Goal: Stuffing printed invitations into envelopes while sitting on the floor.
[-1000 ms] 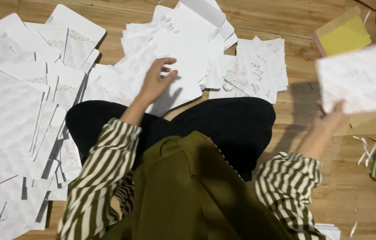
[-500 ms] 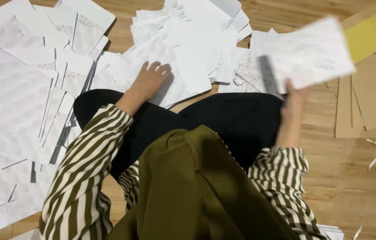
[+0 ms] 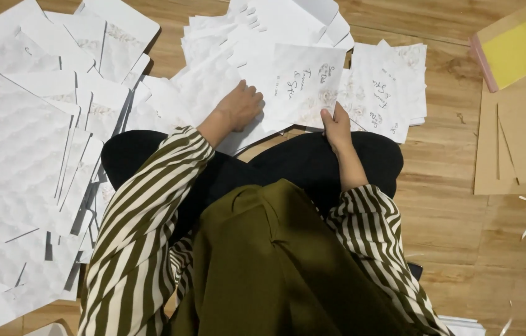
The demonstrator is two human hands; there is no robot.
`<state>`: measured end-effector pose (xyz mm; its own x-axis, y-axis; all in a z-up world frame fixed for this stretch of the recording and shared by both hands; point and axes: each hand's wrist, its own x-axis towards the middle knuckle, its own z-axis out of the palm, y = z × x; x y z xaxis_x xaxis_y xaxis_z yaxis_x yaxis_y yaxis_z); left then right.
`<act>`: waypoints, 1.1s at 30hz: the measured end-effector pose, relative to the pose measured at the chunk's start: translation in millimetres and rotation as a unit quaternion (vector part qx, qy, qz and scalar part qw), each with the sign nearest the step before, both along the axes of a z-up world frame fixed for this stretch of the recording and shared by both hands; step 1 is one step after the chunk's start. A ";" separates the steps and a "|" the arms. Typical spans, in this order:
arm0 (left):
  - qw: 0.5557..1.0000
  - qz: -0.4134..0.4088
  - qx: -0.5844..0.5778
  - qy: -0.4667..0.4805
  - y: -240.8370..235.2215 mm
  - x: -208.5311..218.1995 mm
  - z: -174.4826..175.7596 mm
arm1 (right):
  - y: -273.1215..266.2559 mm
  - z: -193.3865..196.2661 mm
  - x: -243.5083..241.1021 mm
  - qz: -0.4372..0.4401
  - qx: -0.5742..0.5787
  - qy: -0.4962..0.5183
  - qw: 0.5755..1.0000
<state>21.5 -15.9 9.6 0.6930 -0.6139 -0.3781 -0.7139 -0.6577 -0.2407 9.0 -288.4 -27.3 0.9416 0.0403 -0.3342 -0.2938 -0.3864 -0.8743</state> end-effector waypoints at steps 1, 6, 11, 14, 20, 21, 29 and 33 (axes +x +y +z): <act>1.000 0.001 -0.003 0.003 -0.1 3.9 0.5 | -4.2 -4.3 2.1 -0.010 -0.060 -0.079 0.995; 1.000 -0.004 0.006 0.009 -0.9 1.9 14.8 | 2.0 13.3 -1.6 0.006 -0.109 -0.153 0.982; 1.000 -0.013 0.001 0.011 -14.7 -4.8 28.2 | -3.4 -0.3 4.0 0.078 -0.094 -0.059 0.991; 1.000 -0.029 0.007 -0.005 -22.4 -6.0 25.4 | -8.4 5.6 9.0 0.106 -0.182 -0.052 0.976; 0.999 -0.047 0.004 -0.010 -29.6 -11.4 37.4 | 11.6 14.5 4.1 0.145 -0.135 -0.076 0.977; 0.999 -0.046 0.003 -0.010 -29.3 -12.9 42.4 | 15.2 28.8 1.2 0.146 -0.136 -0.076 0.977; 0.996 -0.068 -0.056 -0.027 -41.5 -19.9 56.8 | 56.5 42.5 -17.7 0.187 -0.161 -0.032 0.969; 0.992 -0.089 -0.067 -0.056 -49.8 -24.0 40.0 | 67.9 48.1 -25.5 0.196 -0.147 -0.014 0.969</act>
<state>-2.6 -65.7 49.6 0.6017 -0.7702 -0.2114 -0.7956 -0.5544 -0.2443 -16.4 -220.5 20.8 0.8817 0.3039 -0.3609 -0.0521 -0.6975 -0.7146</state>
